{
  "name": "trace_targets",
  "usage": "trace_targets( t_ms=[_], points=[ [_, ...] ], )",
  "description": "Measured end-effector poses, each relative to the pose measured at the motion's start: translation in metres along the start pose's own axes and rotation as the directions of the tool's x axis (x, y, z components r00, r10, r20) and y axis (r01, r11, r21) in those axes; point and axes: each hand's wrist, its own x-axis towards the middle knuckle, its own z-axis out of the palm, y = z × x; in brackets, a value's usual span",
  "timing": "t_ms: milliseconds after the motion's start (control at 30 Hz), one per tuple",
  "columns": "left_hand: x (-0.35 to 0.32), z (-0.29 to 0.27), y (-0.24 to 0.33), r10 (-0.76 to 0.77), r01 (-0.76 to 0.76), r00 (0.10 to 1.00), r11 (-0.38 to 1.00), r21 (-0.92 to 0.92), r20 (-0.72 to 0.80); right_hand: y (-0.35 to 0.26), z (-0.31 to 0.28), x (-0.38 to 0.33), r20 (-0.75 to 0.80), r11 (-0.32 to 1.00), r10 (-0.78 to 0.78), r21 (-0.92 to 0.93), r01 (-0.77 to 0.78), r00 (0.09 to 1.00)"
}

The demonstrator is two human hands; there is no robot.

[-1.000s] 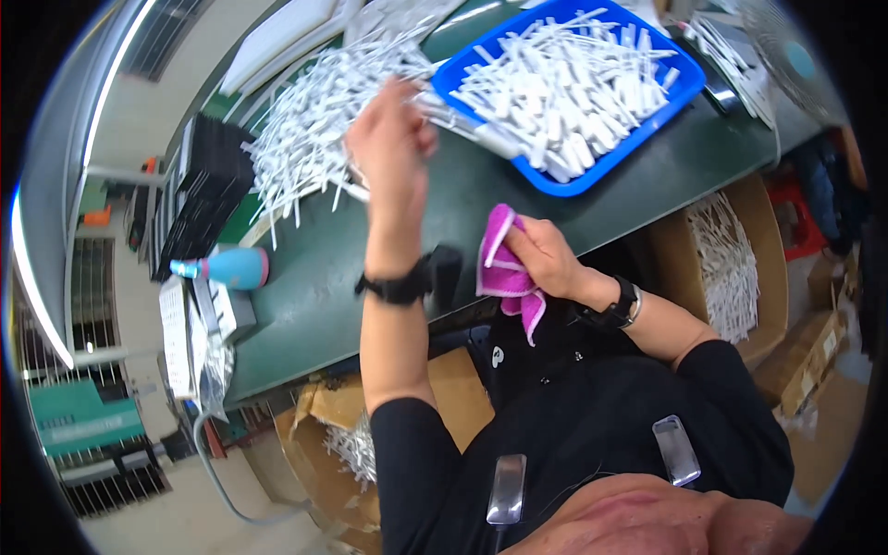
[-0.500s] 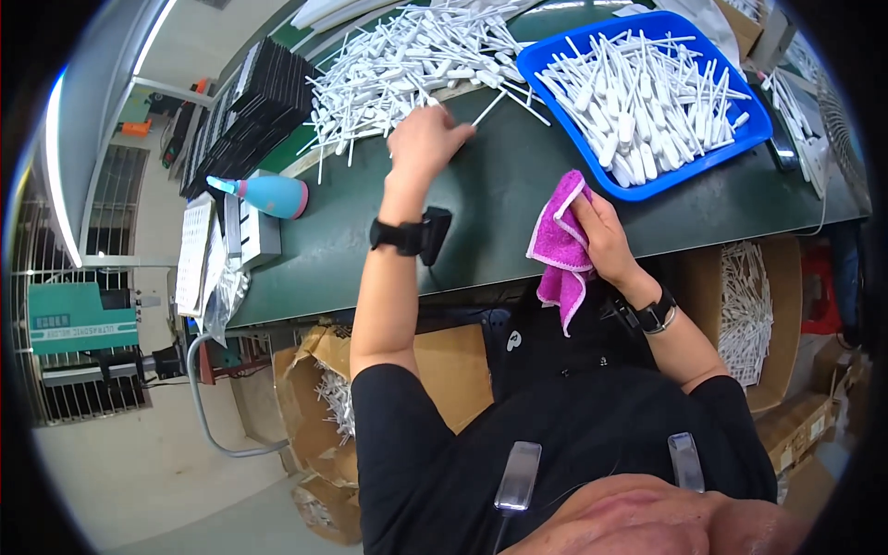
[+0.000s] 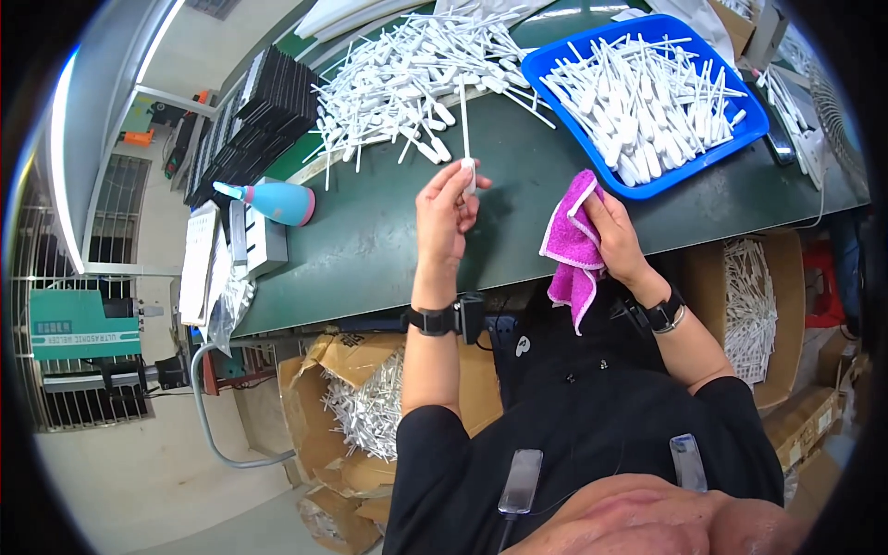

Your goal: The person picks up a white plastic part from a pile, wipes it with a purple cloth, and places it into a blue tray, repeating this process for several parts.

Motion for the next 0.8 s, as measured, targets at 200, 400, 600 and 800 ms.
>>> trace_targets(
  t_ms=[200, 400, 600, 800],
  points=[
    [-0.012, -0.001, -0.011, -0.017, 0.002, 0.998, 0.976, -0.216, -0.067, -0.003, 0.008, -0.001, -0.068, 1.0, -0.026, -0.011, 0.025, 0.997],
    [-0.023, -0.005, -0.015, 0.0, -0.018, 0.994, 0.986, -0.163, -0.107, -0.01, 0.014, -0.003, -0.138, 0.996, 0.067, 0.062, -0.059, 0.988],
    [-0.059, 0.024, -0.031, -0.013, 0.016, 0.999, 0.998, 0.061, -0.047, -0.053, 0.053, 0.009, -0.298, 0.804, 0.279, 0.593, -0.053, 0.913],
    [-0.097, 0.057, -0.025, -0.363, 0.632, 0.696, 0.719, -0.289, 0.62, -0.008, 0.0, 0.043, 0.501, 0.652, -0.35, 0.737, -0.178, 0.792]
  ],
)
